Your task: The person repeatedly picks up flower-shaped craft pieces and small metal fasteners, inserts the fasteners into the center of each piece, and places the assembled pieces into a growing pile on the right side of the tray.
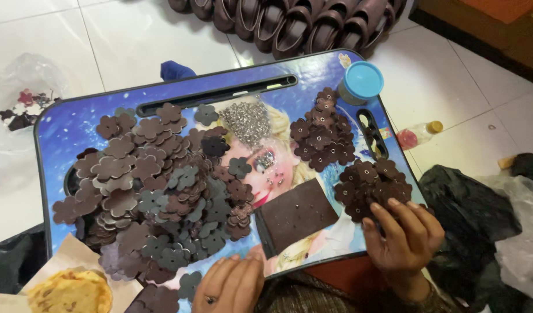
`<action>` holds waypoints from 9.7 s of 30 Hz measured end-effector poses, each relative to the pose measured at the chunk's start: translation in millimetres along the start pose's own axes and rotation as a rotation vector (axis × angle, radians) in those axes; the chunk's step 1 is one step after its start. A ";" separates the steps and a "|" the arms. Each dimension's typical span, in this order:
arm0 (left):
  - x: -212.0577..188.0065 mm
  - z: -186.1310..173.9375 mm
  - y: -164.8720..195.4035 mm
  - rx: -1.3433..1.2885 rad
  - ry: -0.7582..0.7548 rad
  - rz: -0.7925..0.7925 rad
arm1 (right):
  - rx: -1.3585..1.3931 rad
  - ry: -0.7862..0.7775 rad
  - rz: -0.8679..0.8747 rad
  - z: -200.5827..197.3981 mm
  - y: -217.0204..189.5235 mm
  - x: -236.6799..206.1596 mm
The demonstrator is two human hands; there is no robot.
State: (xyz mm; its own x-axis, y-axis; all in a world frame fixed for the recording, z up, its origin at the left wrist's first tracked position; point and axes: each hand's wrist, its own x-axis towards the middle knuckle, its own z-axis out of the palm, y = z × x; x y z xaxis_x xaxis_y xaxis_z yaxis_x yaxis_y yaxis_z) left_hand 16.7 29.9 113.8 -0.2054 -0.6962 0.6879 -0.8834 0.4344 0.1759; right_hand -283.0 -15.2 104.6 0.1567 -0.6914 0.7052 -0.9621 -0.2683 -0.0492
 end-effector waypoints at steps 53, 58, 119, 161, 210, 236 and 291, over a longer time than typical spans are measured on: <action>12.3 -13.2 3.4 0.055 0.001 -0.439 | 0.479 -0.398 0.008 23.3 -82.8 116.4; 32.7 -23.6 6.3 0.144 -0.087 -0.372 | 0.443 -0.390 0.006 20.0 -86.8 114.9; 54.2 -1.5 46.3 -1.152 -0.086 -1.351 | 1.210 -0.581 0.447 -18.0 -88.7 65.2; 51.7 -3.3 49.1 -1.000 -0.177 -1.256 | 1.549 -0.729 0.862 -8.1 -79.5 41.5; 5.2 24.8 54.2 -0.858 -0.039 -0.993 | 1.608 -0.678 0.862 -8.7 -83.7 42.7; 94.6 2.5 4.6 0.424 -0.411 -0.258 | 0.497 -0.379 0.048 17.6 -89.9 117.1; 28.6 8.6 37.3 -1.342 -0.172 -1.261 | 1.220 -0.687 0.613 -13.0 -90.1 58.1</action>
State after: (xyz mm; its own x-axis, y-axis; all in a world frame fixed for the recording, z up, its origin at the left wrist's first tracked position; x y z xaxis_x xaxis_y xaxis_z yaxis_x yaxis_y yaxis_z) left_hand -25.8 21.3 134.0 0.1181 -0.9350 -0.3343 0.3411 -0.2780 0.8980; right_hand -190.1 -22.4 159.2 0.2159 -0.9734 -0.0773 -0.2041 0.0325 -0.9784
